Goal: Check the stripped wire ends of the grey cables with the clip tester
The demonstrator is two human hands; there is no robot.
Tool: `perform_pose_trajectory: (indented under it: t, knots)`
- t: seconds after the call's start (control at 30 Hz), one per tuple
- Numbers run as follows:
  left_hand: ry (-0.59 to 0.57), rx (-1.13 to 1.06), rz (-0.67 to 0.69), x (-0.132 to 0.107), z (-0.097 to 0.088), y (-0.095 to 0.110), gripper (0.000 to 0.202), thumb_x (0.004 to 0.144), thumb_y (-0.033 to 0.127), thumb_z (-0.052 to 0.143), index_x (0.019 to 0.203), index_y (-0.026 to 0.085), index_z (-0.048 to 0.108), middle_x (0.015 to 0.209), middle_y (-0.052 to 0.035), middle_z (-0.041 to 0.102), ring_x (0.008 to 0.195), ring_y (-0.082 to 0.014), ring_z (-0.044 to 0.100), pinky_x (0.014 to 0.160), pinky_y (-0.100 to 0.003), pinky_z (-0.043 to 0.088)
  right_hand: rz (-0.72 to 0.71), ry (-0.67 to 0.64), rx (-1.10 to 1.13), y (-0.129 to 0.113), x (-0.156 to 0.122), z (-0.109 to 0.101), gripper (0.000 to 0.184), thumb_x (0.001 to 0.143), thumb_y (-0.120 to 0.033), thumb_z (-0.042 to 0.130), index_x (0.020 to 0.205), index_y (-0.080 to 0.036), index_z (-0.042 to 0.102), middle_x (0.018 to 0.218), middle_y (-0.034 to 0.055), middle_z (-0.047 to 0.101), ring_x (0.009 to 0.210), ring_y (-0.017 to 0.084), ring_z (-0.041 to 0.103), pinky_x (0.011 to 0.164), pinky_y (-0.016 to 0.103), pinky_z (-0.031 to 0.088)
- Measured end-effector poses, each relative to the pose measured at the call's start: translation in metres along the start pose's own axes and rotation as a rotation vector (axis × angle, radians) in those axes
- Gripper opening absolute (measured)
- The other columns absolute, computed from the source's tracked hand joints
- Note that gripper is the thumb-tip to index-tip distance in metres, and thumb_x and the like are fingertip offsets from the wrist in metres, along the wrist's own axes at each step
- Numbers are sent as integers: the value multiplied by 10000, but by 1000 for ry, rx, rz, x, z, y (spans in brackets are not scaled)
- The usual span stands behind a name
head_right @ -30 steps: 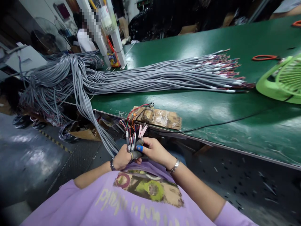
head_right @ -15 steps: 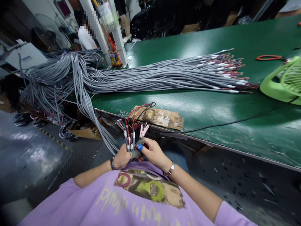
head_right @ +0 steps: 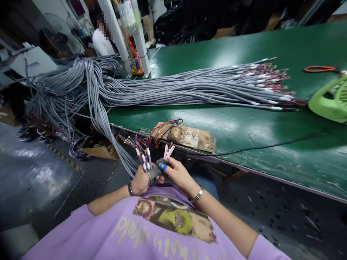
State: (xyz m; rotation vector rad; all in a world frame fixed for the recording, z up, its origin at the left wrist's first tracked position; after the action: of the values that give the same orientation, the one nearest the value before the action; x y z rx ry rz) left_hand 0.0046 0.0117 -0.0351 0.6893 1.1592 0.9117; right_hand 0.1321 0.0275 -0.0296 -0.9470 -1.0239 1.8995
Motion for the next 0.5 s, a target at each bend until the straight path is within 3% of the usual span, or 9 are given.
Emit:
perform_pose_trajectory:
  t: [0.13, 0.3, 0.5]
  knots:
    - [0, 39, -12, -1, 1, 1, 473, 463, 522, 839, 598, 132, 609, 463, -40, 610, 442, -195, 613, 504, -325, 524, 18, -25, -60, -3, 2, -3, 403, 655, -535, 734, 747, -201, 527, 482, -58, 546, 437, 115, 506, 490, 277, 420]
    - [27, 52, -5, -1, 2, 1, 476, 468, 533, 832, 582, 134, 598, 467, -42, 611, 437, -189, 606, 506, -329, 525, 25, 49, -146, -5, 3, -2, 388, 664, -536, 700, 689, -208, 495, 464, -54, 549, 430, 116, 506, 475, 271, 398]
    - [94, -7, 32, 1, 3, 3, 466, 469, 524, 833, 579, 141, 592, 469, -34, 616, 452, -177, 610, 525, -322, 533, 74, 159, 84, 0, 1, 3, 361, 663, -495, 691, 674, -218, 460, 455, -62, 526, 435, 106, 491, 486, 260, 387]
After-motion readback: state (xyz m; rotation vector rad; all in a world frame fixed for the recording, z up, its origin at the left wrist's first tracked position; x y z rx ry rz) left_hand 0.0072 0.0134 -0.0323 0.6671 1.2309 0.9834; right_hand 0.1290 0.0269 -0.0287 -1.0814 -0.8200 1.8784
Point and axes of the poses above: each hand's wrist, its own x-axis towards the middle knuckle, its own z-axis out of the palm, y = z × x, the point moved 1 cm from there along x, towards the middle knuckle
